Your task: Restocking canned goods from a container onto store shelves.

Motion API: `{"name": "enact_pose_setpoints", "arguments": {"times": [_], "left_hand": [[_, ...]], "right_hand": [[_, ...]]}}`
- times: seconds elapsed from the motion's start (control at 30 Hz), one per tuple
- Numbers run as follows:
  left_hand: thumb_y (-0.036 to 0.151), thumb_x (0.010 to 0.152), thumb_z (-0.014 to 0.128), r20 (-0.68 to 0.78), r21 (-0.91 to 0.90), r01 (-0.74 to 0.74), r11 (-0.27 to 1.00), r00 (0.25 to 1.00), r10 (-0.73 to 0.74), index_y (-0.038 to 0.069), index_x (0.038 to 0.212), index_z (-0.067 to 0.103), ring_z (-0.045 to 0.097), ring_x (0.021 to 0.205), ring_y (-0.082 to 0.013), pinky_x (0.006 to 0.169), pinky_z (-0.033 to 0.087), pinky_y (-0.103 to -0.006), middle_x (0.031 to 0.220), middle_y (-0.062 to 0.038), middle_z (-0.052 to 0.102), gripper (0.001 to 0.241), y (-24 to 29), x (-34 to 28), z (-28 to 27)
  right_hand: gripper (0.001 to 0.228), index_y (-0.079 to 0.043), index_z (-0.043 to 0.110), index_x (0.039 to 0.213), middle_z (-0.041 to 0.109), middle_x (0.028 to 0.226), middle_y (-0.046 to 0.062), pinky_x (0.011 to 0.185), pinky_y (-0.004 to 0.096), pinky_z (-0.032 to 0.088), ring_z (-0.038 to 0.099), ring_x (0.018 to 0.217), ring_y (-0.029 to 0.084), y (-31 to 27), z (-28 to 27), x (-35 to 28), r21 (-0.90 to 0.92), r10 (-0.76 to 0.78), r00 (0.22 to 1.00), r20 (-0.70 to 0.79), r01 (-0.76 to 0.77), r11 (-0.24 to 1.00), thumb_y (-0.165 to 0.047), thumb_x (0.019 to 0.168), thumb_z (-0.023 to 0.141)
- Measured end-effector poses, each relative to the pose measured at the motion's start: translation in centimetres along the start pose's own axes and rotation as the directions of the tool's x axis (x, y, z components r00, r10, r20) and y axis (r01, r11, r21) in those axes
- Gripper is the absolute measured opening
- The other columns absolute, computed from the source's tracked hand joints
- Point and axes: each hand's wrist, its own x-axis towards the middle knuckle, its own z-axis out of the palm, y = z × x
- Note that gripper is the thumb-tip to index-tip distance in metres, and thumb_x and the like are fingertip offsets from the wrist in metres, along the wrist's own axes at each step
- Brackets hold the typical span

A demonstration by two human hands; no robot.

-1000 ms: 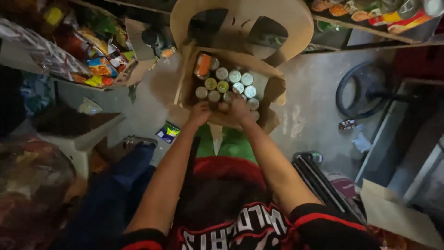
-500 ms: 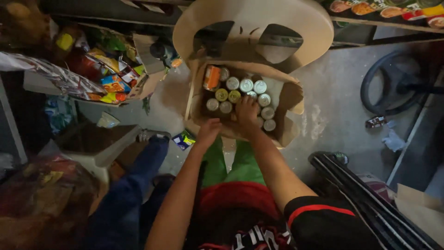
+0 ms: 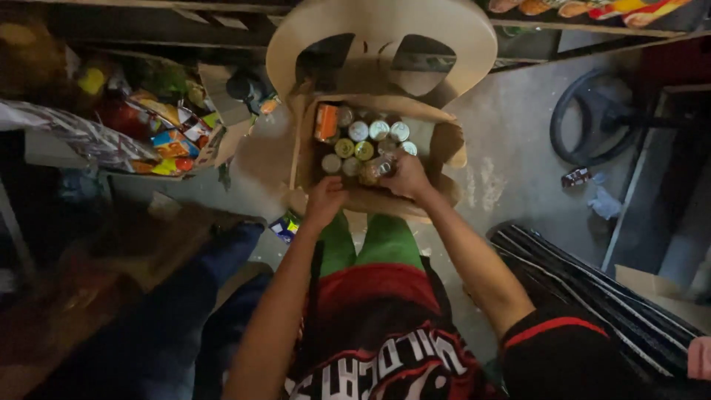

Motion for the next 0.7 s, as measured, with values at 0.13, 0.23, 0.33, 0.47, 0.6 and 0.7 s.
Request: {"name": "enact_pose_setpoints", "arguments": {"times": [0.13, 0.23, 0.33, 0.47, 0.6, 0.7], "left_hand": [[0.025, 0.085, 0.083, 0.057, 0.065, -0.222, 0.973, 0.974, 0.219, 0.002, 0.134, 0.062, 0.07, 0.106, -0.0212, 0.091, 0.056, -0.0373, 0.118, -0.01, 0.073, 0.058, 10.8, -2.0, 0.5], [0.027, 0.08, 0.087, 0.018, 0.091, -0.32, 0.943, 0.947, 0.32, 0.003, 0.134, 0.061, 0.069, 0.104, -0.0216, 0.087, 0.059, -0.0369, 0.117, -0.01, 0.07, 0.064, 18.2, -4.8, 0.6], [0.026, 0.078, 0.089, 0.054, 0.141, -0.306, 0.941, 0.952, 0.301, 0.005, 0.135, 0.059, 0.068, 0.102, -0.0208, 0.084, 0.056, -0.0366, 0.119, -0.009, 0.068, 0.067, 26.0, -7.6, -0.5], [0.027, 0.077, 0.088, -0.061, 0.044, -0.493, 0.869, 0.867, 0.495, 0.006, 0.136, 0.058, 0.07, 0.102, -0.0177, 0.088, 0.057, -0.0338, 0.118, -0.007, 0.07, 0.07, 31.4, -9.1, -1.2], [0.023, 0.082, 0.087, -0.172, -0.055, -0.594, 0.802, 0.797, 0.579, 0.003, 0.133, 0.061, 0.07, 0.101, -0.0165, 0.088, 0.058, -0.033, 0.113, -0.009, 0.072, 0.061, 35.7, -9.5, -1.4], [0.018, 0.083, 0.085, -0.206, -0.122, -0.672, 0.73, 0.737, 0.644, 0.001, 0.133, 0.06, 0.071, 0.096, -0.0148, 0.084, 0.059, -0.0307, 0.109, -0.007, 0.073, 0.058, 39.2, -10.6, -2.1]], "right_hand": [[0.067, -0.002, 0.063, 0.132, 0.073, 0.112, 0.011, 0.089, 0.035, 0.058, 0.07, 0.103, 0.018, 0.1, -2.9, -0.3, 0.505, -0.119, 0.992, 0.036, 0.085, 0.859, -0.014, 0.072, 0.088], [0.069, -0.001, 0.057, 0.14, 0.067, 0.124, 0.011, 0.095, 0.034, 0.056, 0.066, 0.111, 0.016, -6.0, -8.3, -1.7, 0.603, -0.121, 0.992, 0.022, 0.084, 0.793, -0.007, 0.078, 0.087], [0.071, -0.002, 0.052, 0.146, 0.064, 0.135, 0.011, 0.104, 0.035, 0.054, 0.063, 0.122, 0.018, -10.1, -11.5, -2.4, 0.814, -0.28, 0.957, -0.082, 0.226, 0.535, 0.0, 0.081, 0.082], [0.076, -0.005, 0.048, 0.147, 0.064, 0.135, 0.01, 0.097, 0.037, 0.057, 0.066, 0.117, 0.019, -17.2, -16.3, -3.2, 0.854, -0.265, 0.958, -0.107, 0.225, 0.469, -0.003, 0.078, 0.08], [0.062, 0.0, 0.051, 0.145, 0.064, 0.137, 0.012, 0.106, 0.037, 0.054, 0.065, 0.122, 0.02, -19.5, -18.5, -1.5, 0.879, -0.386, 0.897, -0.217, 0.351, 0.323, -0.001, 0.087, 0.076], [0.054, 0.004, 0.055, 0.143, 0.066, 0.136, 0.013, 0.109, 0.038, 0.053, 0.065, 0.123, 0.021, -20.8, -20.0, -0.3, 0.847, -0.424, 0.863, -0.276, 0.427, 0.316, 0.0, 0.092, 0.074]]}}
